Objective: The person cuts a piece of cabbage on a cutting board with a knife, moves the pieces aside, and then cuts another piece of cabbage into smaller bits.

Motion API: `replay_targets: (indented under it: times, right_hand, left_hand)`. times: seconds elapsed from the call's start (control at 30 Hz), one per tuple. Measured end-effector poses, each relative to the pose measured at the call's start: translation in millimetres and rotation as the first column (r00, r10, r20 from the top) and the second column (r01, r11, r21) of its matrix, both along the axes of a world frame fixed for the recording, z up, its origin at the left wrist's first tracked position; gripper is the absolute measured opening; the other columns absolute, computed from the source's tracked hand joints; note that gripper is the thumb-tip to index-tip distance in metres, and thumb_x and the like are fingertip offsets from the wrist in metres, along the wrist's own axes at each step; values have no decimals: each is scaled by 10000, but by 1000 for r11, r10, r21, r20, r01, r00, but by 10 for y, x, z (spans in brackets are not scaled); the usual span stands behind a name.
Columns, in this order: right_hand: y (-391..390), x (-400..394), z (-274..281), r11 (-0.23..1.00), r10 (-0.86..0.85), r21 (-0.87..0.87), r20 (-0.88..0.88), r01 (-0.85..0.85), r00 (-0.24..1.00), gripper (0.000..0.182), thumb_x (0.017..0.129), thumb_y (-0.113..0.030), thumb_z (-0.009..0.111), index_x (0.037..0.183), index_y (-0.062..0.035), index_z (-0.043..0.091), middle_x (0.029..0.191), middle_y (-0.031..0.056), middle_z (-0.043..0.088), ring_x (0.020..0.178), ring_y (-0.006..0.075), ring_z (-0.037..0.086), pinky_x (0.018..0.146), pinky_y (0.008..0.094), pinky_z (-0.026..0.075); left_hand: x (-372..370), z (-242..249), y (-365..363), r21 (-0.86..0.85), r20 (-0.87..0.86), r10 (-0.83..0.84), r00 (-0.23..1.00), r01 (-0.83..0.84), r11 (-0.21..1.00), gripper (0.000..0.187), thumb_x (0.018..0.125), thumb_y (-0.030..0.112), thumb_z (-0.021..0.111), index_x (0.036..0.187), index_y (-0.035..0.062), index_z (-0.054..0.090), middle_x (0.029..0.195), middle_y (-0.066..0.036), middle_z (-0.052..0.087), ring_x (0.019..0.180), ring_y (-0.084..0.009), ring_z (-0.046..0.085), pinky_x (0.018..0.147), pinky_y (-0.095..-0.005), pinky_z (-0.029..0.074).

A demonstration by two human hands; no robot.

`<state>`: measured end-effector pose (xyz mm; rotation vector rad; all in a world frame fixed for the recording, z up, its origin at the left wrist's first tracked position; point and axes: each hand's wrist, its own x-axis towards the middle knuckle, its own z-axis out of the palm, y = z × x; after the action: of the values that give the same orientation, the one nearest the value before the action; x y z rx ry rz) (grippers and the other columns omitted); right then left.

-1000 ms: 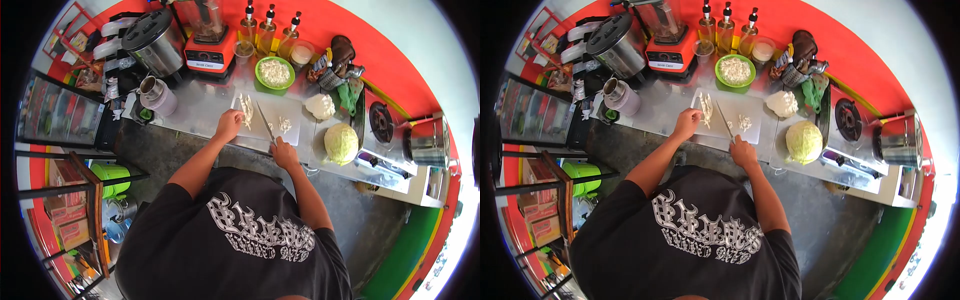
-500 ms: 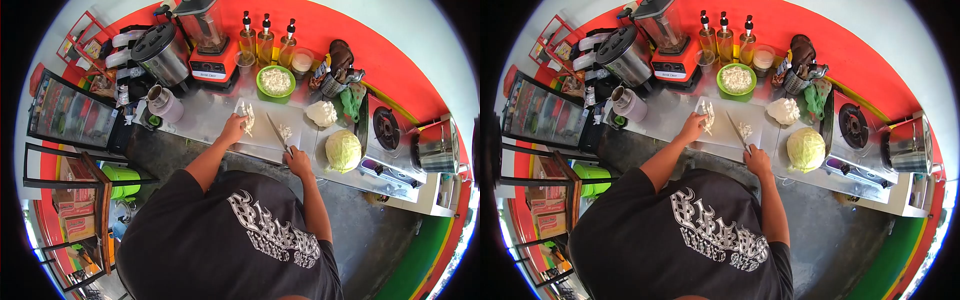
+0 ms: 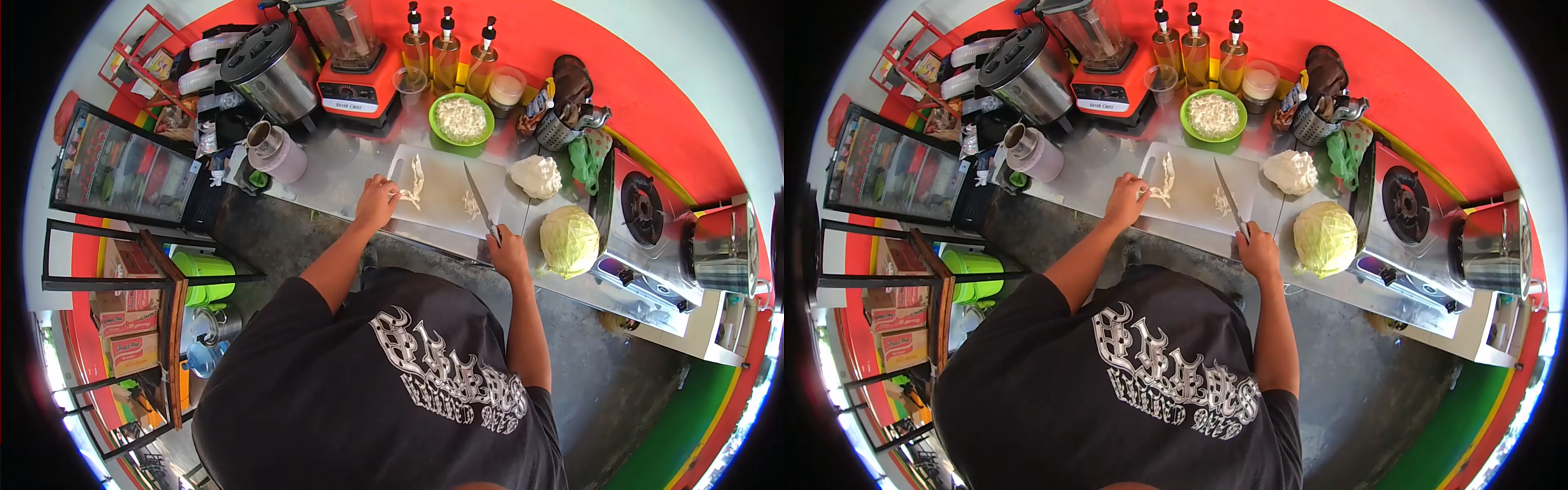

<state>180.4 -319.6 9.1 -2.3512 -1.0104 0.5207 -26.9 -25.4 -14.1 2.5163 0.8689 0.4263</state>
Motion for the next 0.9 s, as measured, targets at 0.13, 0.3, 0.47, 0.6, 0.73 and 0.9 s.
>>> replay_targets:
  times: [0.13,0.3,0.47,0.6,0.73,0.9]
  right_hand:
    - [68,-43,22,1000,-1,17,-13,1,1000,318,942,-305,662,1122,-44,641,906,263,703,862,503,656,770,566,519]
    - [144,-160,89,1000,0,25,-93,2,996,303,940,-289,668,1116,-43,645,875,261,696,854,496,653,757,563,510]
    - [154,-296,122,999,11,46,-62,-8,998,286,940,-279,671,1101,-44,648,858,252,695,846,491,653,744,553,509]
    - [128,-325,161,1000,-3,13,-82,4,997,291,937,-286,675,1099,-44,655,868,253,696,856,488,653,746,548,509]
    - [75,-344,166,997,-65,34,-62,67,996,308,931,-297,681,1094,-37,658,863,252,697,857,487,654,752,550,507]
    - [21,-352,212,996,-86,9,-64,87,994,314,930,-304,681,1087,-32,661,874,257,699,865,490,654,760,557,505]
  left_hand:
    - [-104,21,91,33,123,37,992,-41,999,107,885,143,728,965,87,683,1019,-102,665,1024,-339,587,887,-449,507]
    - [-126,71,151,-174,211,114,971,-78,982,143,926,145,704,989,24,660,955,-134,717,919,-334,666,843,-421,522]
    - [-55,276,21,-399,383,57,922,110,910,142,967,117,654,1052,5,636,964,-142,735,959,-280,722,834,-375,550]
    - [126,404,-160,-444,443,-4,897,223,868,146,980,111,658,1067,-4,633,961,-99,722,919,-170,696,875,-312,524]
    - [300,563,-357,-499,461,-92,882,344,796,142,978,111,659,1060,-2,634,964,-92,723,921,-172,691,860,-324,513]
    - [319,452,-389,-510,444,-146,884,383,770,112,960,98,668,1022,9,640,959,-90,715,917,-217,681,844,-350,499]
